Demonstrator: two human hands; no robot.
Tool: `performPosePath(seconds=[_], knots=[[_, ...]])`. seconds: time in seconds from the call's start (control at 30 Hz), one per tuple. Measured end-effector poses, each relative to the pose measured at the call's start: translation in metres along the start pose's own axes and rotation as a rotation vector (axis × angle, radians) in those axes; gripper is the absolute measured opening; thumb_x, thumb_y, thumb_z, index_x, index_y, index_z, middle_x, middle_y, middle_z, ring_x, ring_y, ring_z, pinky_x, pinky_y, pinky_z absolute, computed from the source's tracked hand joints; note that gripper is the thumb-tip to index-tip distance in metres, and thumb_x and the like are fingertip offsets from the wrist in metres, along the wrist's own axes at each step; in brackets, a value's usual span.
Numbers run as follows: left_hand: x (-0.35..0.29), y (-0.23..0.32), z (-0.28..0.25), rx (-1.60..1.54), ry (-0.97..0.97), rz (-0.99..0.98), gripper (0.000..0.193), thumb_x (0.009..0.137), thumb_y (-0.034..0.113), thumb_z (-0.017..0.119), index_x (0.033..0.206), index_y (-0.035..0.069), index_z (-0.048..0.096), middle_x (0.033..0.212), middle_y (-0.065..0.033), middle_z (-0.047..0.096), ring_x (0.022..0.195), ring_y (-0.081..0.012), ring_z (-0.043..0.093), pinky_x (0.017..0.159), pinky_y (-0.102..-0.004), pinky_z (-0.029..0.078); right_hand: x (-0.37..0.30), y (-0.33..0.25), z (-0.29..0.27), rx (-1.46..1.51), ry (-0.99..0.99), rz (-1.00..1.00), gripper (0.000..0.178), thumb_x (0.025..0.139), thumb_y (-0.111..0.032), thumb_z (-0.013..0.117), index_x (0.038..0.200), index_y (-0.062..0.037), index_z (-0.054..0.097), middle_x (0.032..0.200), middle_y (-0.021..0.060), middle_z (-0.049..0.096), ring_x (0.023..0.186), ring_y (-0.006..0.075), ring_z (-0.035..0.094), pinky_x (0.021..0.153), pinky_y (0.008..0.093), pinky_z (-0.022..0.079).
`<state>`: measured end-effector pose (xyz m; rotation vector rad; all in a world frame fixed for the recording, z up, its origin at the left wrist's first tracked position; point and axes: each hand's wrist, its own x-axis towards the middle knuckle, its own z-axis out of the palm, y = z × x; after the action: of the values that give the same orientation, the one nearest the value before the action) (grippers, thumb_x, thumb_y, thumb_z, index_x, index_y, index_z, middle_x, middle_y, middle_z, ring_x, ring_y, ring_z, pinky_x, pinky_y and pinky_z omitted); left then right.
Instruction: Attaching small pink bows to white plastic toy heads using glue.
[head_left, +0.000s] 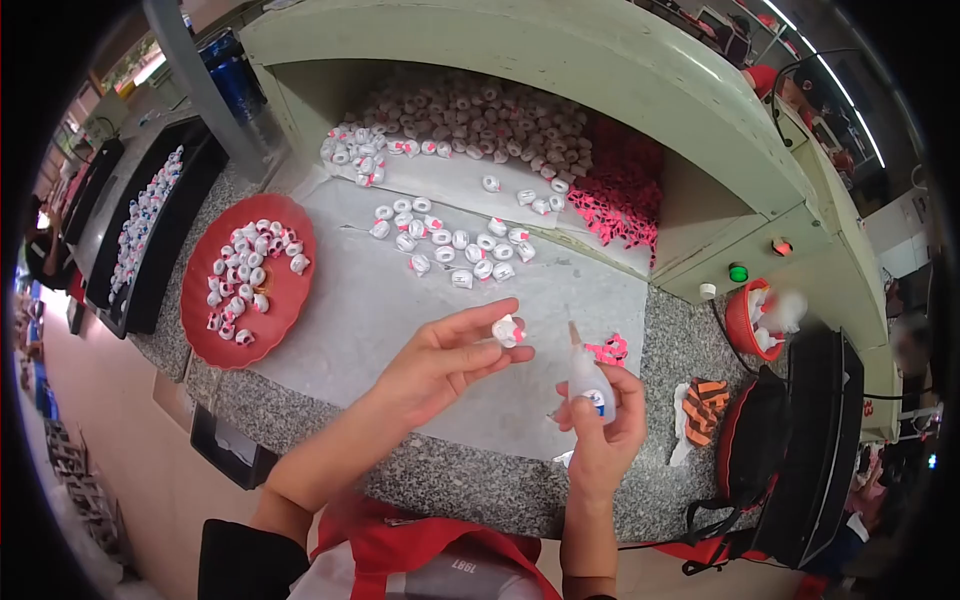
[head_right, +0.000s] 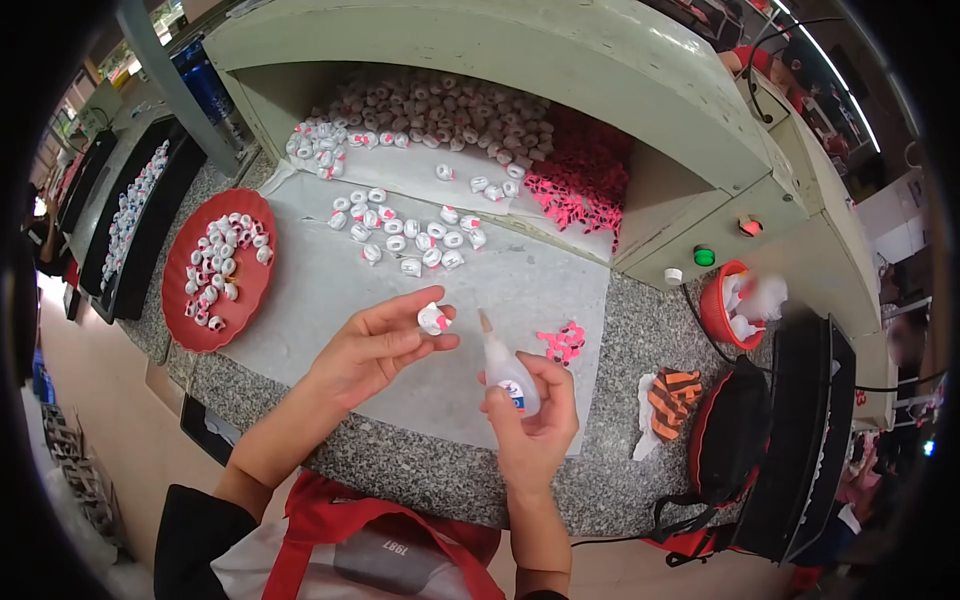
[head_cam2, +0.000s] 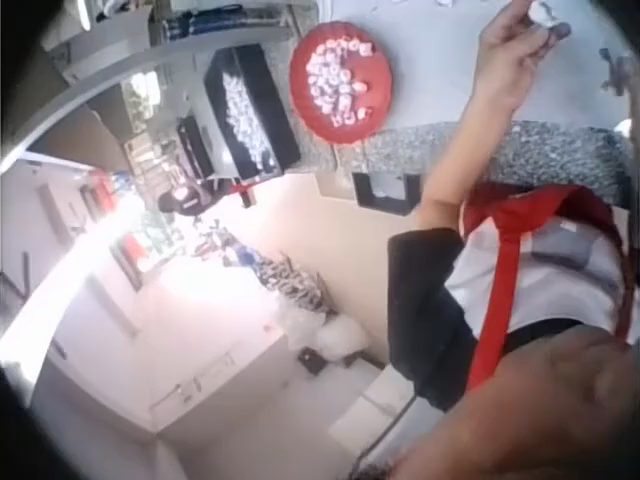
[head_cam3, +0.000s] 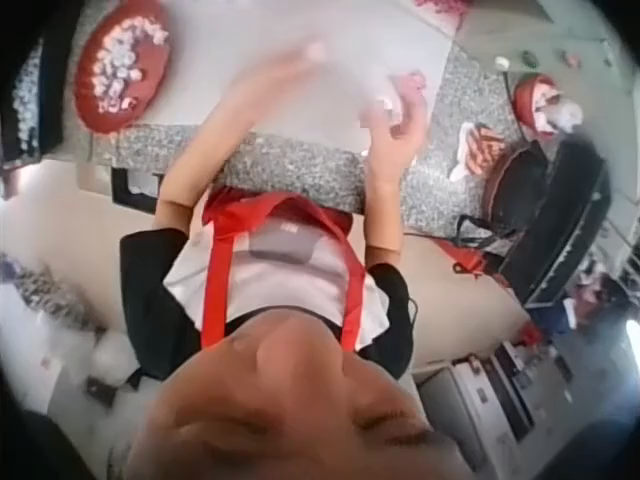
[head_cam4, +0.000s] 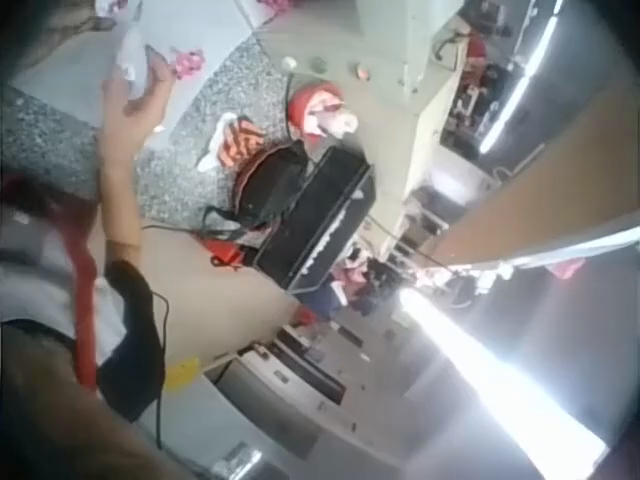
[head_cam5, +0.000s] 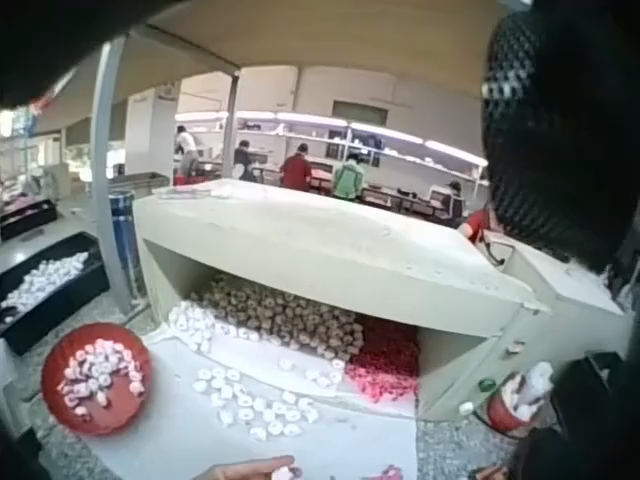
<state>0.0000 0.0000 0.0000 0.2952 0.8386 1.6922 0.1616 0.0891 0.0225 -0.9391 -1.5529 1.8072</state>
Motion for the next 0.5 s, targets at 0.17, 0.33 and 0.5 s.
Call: performPosePath(seconds=[0.17, 0.33, 0.5], knots=[[-0.005, -0.018, 0.016, 0.359, 0.064, 0.351, 0.034, 0.079, -0.006, 0.053, 0.112, -0.003, 0.047, 0.108, -0.0135, 0.054, 0.096, -0.0226, 0.056, 0.08, -0.0292, 0.049, -0.016, -0.004, 0.0, -0.304, 0.276, -0.58, 0.031, 0.07, -0.014, 0.054, 0.096, 0.0033, 0.051, 0.087, 0.0101, 0.052, 0.077, 0.0172, 0.052, 0.071, 0.0283, 0.044], [-0.011, -0.021, 0.023, 0.406, 0.116, 0.467, 0.03, 0.075, -0.01, 0.056, 0.104, -0.005, 0.05, 0.102, -0.0126, 0.054, 0.093, -0.0188, 0.057, 0.079, -0.0269, 0.05, -0.022, -0.001, -0.003, -0.482, 0.146, -0.817, 0.03, 0.064, -0.009, 0.062, 0.091, 0.0035, 0.055, 0.075, 0.0141, 0.061, 0.059, 0.0211, 0.061, 0.054, 0.0282, 0.049], [-0.014, -0.02, 0.024, 0.478, 0.12, 0.51, 0.03, 0.073, -0.014, 0.056, 0.102, -0.007, 0.049, 0.1, -0.0125, 0.052, 0.092, -0.0194, 0.057, 0.078, -0.029, 0.051, -0.025, 0.001, -0.001, -0.526, 0.123, -0.786, 0.029, 0.068, -0.013, 0.061, 0.09, 0.0034, 0.054, 0.078, 0.0129, 0.06, 0.064, 0.0191, 0.059, 0.058, 0.0268, 0.047]])
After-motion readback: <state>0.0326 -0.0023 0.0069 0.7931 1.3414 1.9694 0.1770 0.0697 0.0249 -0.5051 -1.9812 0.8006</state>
